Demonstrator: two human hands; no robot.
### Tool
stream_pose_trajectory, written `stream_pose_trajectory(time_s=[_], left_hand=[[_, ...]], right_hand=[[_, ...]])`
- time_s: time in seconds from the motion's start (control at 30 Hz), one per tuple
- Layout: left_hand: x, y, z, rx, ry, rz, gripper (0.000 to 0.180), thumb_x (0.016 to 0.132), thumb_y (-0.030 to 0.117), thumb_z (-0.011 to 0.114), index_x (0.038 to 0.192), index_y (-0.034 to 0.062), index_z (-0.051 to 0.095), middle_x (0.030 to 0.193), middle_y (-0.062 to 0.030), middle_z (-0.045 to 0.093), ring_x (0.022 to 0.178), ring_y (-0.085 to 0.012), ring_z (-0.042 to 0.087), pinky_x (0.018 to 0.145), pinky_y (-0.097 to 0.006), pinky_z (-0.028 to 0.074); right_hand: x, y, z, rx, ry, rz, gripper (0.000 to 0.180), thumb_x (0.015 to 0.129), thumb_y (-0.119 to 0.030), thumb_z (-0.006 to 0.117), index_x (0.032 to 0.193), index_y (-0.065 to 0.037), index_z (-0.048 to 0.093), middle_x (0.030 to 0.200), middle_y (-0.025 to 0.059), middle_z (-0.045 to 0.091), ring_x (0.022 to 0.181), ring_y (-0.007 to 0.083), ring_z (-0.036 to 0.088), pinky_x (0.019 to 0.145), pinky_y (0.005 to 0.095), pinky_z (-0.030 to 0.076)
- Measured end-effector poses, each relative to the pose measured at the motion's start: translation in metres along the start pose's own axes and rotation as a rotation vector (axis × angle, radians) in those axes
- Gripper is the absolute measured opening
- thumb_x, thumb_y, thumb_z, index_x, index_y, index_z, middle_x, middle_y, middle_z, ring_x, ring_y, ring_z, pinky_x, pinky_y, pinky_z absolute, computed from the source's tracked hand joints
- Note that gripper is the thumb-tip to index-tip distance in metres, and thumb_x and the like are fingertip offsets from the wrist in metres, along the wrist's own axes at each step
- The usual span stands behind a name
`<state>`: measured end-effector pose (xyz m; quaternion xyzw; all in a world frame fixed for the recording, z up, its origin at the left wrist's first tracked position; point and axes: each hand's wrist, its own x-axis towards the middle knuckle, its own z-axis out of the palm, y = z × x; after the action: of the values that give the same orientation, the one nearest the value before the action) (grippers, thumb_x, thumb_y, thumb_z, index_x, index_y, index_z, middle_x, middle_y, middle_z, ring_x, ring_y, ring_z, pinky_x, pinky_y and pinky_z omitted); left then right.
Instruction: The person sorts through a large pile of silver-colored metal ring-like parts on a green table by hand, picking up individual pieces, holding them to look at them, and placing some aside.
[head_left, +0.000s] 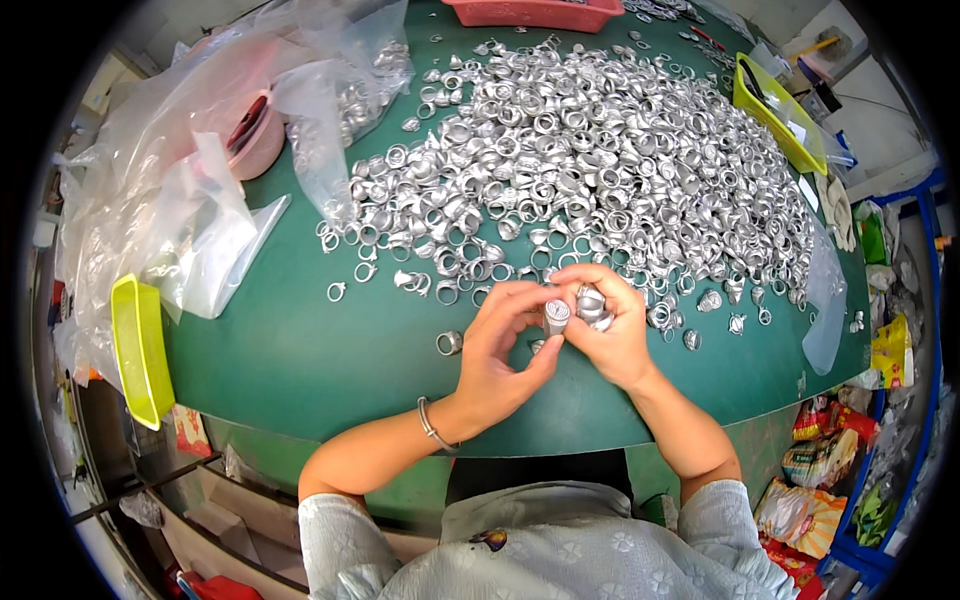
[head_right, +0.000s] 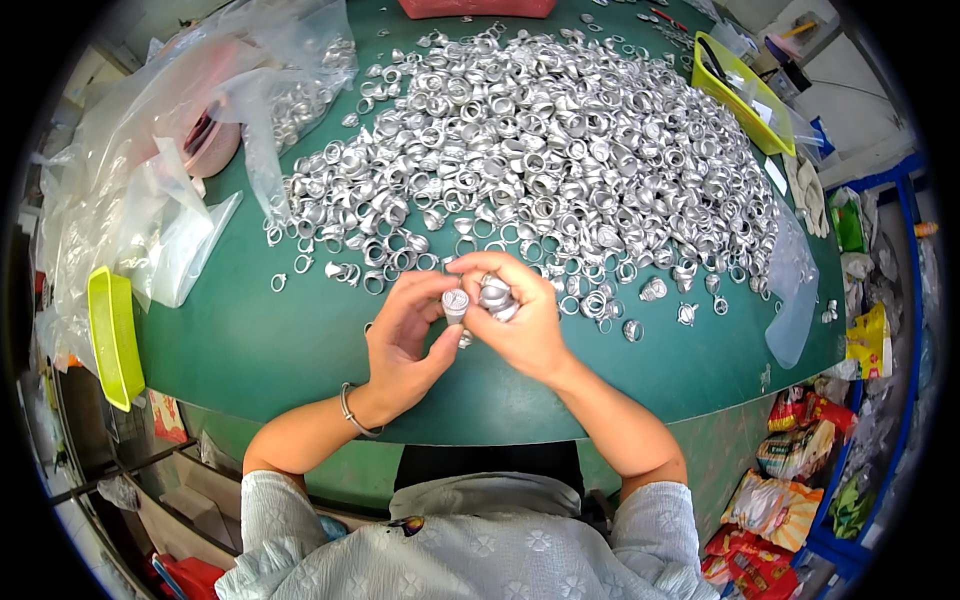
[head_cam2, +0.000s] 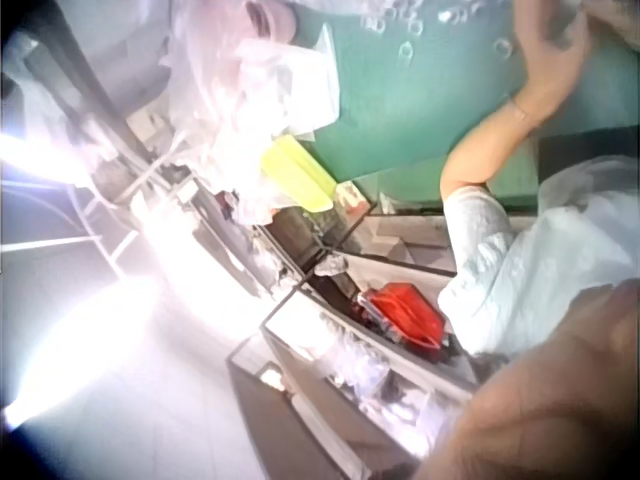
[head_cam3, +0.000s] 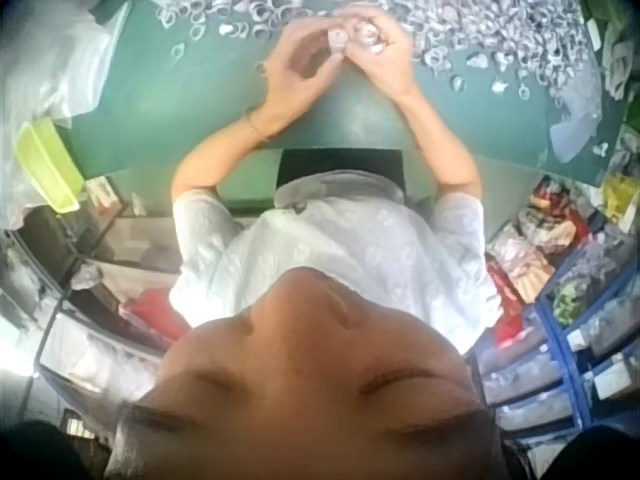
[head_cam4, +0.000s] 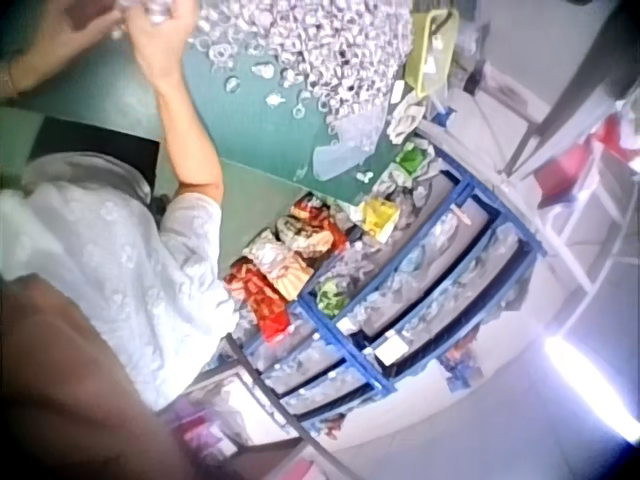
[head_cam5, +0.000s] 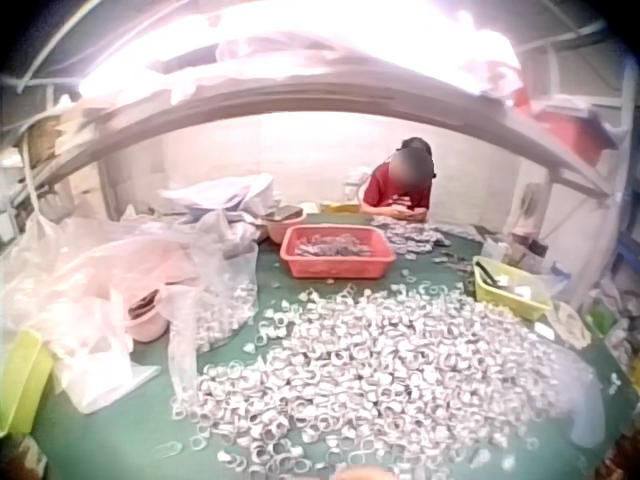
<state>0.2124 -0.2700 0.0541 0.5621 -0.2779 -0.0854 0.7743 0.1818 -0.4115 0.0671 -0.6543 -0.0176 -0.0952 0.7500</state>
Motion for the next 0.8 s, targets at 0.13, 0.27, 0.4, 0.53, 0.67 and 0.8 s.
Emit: stream_pose_trajectory(time_s=[0.13,0.27,0.4,0.53,0.67,0.8], left_hand=[[0.005,0.002,-0.01,0.142,0.044,-0.095,0.035,0.076,-0.008,0.059,0.11,-0.0018,0.054,0.108,-0.0106,0.047,0.098,-0.0173,0.052,0.083,-0.029,0.044],[-0.008,0.03,-0.035,0.931,-0.198,-0.076,0.037,0.072,-0.004,0.062,0.108,0.0033,0.055,0.107,-0.0156,0.049,0.094,-0.0305,0.052,0.081,-0.034,0.043],[-0.039,0.027,-0.051,1.209,-0.196,-0.04,0.036,0.076,-0.003,0.057,0.111,0.0012,0.053,0.107,-0.0136,0.052,0.104,-0.0319,0.048,0.088,-0.038,0.04],[-0.054,0.027,-0.076,1.179,-0.175,-0.007,0.034,0.075,-0.009,0.052,0.109,-0.0025,0.053,0.109,-0.0164,0.052,0.104,-0.0338,0.049,0.09,-0.039,0.04],[-0.06,0.034,-0.126,1.288,0.074,-0.027,0.035,0.076,-0.011,0.048,0.109,-0.003,0.052,0.114,-0.0206,0.049,0.107,-0.0368,0.047,0.095,-0.042,0.037],[-0.067,0.039,-0.154,1.489,0.281,-0.247,0.044,0.08,-0.003,0.05,0.124,0.0023,0.043,0.135,-0.0217,0.03,0.126,-0.0414,0.029,0.104,-0.054,0.023]], right_hand=[[0.01,-0.002,-0.013,0.0,-0.024,0.149,0.025,0.078,0.003,0.062,0.102,-0.002,0.061,0.071,-0.0065,0.047,0.06,-0.0006,0.04,0.052,0.0148,0.031],[0.016,0.002,-0.023,0.181,0.214,0.292,0.015,0.083,-0.001,0.059,0.098,0.0,0.059,0.072,-0.0016,0.051,0.046,0.0022,0.041,0.037,0.0173,0.028],[0.016,0.0,-0.02,0.223,0.23,0.277,0.013,0.085,-0.001,0.058,0.097,0.0,0.059,0.076,-0.0003,0.052,0.045,0.002,0.04,0.037,0.0171,0.028],[0.012,0.003,-0.016,0.201,0.173,0.262,0.011,0.085,-0.001,0.058,0.096,0.0,0.059,0.075,-0.0006,0.053,0.046,0.0016,0.04,0.037,0.0173,0.028],[0.009,0.002,-0.011,0.179,0.18,0.262,0.01,0.086,-0.003,0.056,0.095,0.0,0.059,0.073,-0.0012,0.052,0.045,0.0012,0.04,0.037,0.0172,0.028],[0.009,0.003,-0.009,0.153,0.153,0.265,0.01,0.086,-0.005,0.057,0.095,-0.001,0.059,0.067,-0.0024,0.05,0.045,0.0014,0.039,0.037,0.0175,0.027]])
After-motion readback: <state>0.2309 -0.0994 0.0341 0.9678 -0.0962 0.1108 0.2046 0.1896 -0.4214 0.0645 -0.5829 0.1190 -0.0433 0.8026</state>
